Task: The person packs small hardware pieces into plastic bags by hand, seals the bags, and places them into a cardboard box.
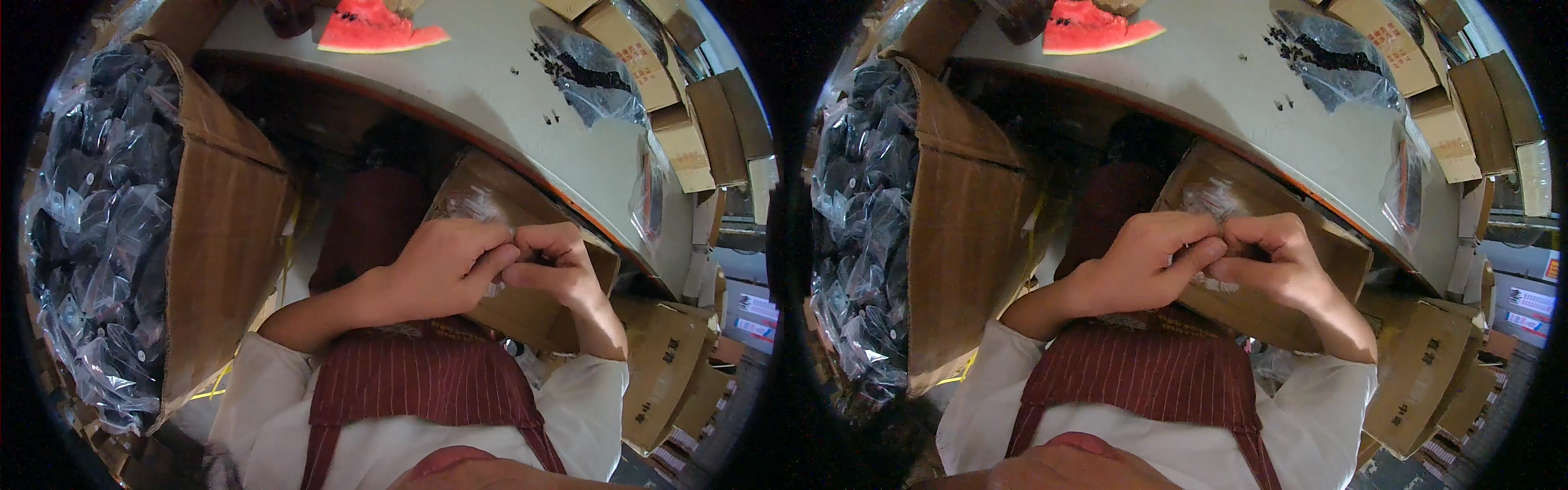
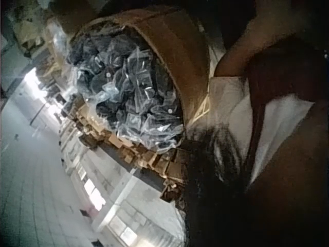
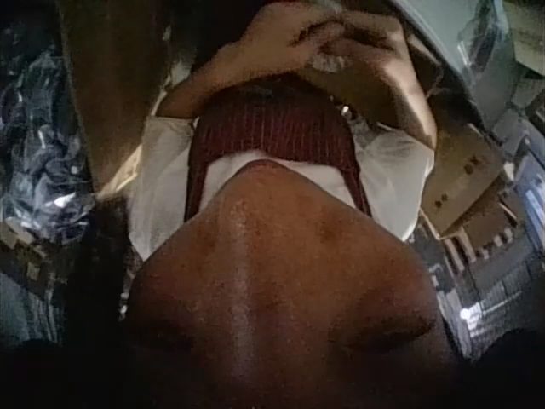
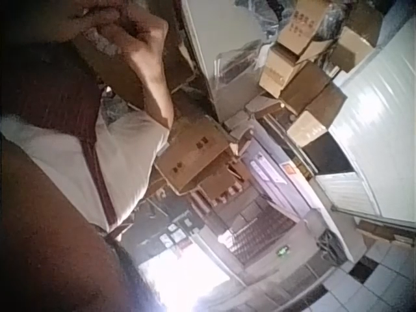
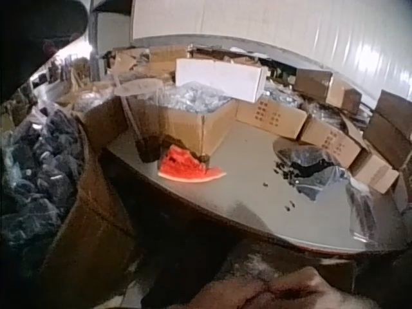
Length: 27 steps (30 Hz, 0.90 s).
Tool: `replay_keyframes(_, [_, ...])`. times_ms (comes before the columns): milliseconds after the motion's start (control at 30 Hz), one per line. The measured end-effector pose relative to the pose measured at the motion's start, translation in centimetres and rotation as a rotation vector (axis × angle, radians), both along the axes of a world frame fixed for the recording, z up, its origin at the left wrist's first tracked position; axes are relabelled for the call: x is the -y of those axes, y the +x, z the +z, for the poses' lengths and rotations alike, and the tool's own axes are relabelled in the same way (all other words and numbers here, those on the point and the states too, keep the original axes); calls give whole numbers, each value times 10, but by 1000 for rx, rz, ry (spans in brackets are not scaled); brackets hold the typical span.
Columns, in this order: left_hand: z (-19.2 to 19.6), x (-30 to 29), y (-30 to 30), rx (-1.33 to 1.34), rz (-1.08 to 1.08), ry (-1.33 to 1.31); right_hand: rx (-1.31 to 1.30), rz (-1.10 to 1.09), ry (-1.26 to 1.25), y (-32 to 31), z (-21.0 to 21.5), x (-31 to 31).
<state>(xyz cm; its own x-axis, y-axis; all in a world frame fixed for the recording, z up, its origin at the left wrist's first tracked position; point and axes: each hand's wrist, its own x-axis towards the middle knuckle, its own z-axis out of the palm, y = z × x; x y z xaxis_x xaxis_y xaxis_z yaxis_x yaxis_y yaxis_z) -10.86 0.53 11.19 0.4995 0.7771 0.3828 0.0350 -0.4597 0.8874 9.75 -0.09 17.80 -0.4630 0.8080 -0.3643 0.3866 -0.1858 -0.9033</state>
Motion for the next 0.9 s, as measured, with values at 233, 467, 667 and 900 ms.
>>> replay_keyframes(233, [6,8,-1,147,-45,-343,-167,-241,-309,-9,9,8])
replay_keyframes(467, [-2,3,4,-13,194,175,355,-90,840,-10,-14,9])
replay_keyframes(667, [3,-7,16,-121,412,476,278,-338,612,-9,-23,4])
replay_keyframes(900, [-8,-2,23,-219,372,586,235,-231,521,-4,-18,2])
